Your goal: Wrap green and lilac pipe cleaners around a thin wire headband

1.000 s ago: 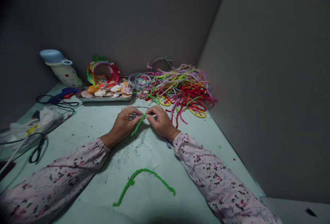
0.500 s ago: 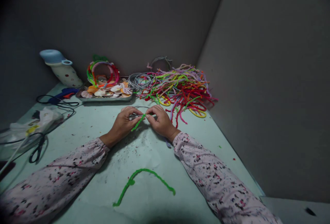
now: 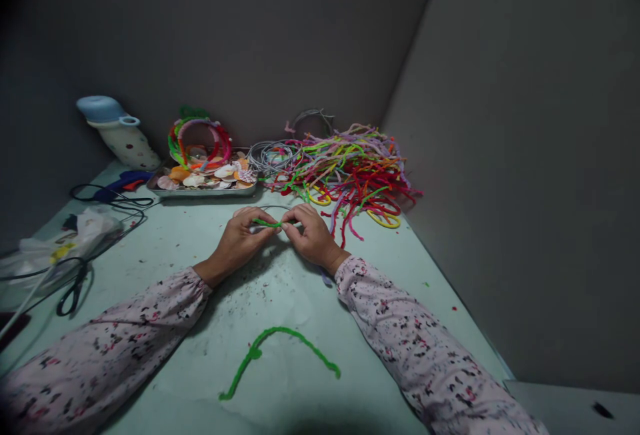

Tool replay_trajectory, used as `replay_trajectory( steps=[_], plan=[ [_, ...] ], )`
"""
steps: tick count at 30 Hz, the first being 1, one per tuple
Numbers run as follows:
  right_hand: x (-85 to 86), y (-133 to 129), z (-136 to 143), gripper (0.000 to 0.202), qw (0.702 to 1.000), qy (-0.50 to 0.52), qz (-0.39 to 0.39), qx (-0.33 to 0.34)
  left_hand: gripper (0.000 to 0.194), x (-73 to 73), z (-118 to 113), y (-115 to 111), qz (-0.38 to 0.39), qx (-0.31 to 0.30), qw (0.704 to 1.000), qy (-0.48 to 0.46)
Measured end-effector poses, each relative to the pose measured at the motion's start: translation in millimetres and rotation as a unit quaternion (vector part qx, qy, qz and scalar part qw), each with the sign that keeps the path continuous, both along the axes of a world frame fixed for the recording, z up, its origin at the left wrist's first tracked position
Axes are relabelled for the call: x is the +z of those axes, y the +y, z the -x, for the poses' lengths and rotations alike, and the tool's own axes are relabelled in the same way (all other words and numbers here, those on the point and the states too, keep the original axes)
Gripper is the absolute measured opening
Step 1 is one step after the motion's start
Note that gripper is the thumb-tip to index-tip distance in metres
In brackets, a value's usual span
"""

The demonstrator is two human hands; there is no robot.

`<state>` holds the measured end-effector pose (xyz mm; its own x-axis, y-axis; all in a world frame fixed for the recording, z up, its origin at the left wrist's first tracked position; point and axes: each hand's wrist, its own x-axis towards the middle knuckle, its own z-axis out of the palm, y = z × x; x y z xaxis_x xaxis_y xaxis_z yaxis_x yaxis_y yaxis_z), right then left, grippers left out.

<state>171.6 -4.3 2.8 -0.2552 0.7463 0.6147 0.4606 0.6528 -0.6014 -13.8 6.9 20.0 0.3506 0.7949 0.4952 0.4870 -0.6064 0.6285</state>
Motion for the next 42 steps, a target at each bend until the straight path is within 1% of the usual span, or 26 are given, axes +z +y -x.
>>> replay_trajectory(
  steps=[6,11,18,24,32,42],
  plan=[
    [-0.9,0.6,-0.4,0.004,1.000,-0.006,-0.007,0.005,0.021,-1.9,0.5,1.6,-0.013,0.008,1.000,0.012],
    [-0.7,0.7,-0.5,0.004,1.000,-0.001,0.003,-0.003,0.019,-2.8,-0.1,1.9,-0.008,0.019,1.000,0.021],
    [-0.5,0.5,-0.4,0.003,1.000,-0.005,-0.001,-0.005,0.019,0.6,0.0,0.7,0.001,0.013,1.000,0.021],
    [-2.0,0.7,0.0,0.004,1.000,-0.013,-0.008,0.007,0.019,1.9,0.1,0.3,0.004,0.006,1.000,0.015],
    [1.5,-0.3,0.8,0.005,1.000,-0.004,-0.003,-0.004,0.019,1.9,-1.1,-1.0,0.010,0.017,0.999,0.028],
    [-1.8,1.2,1.6,0.003,1.000,-0.013,-0.019,0.013,0.022,2.6,-1.8,-1.9,0.013,0.030,0.999,0.037]
  ],
)
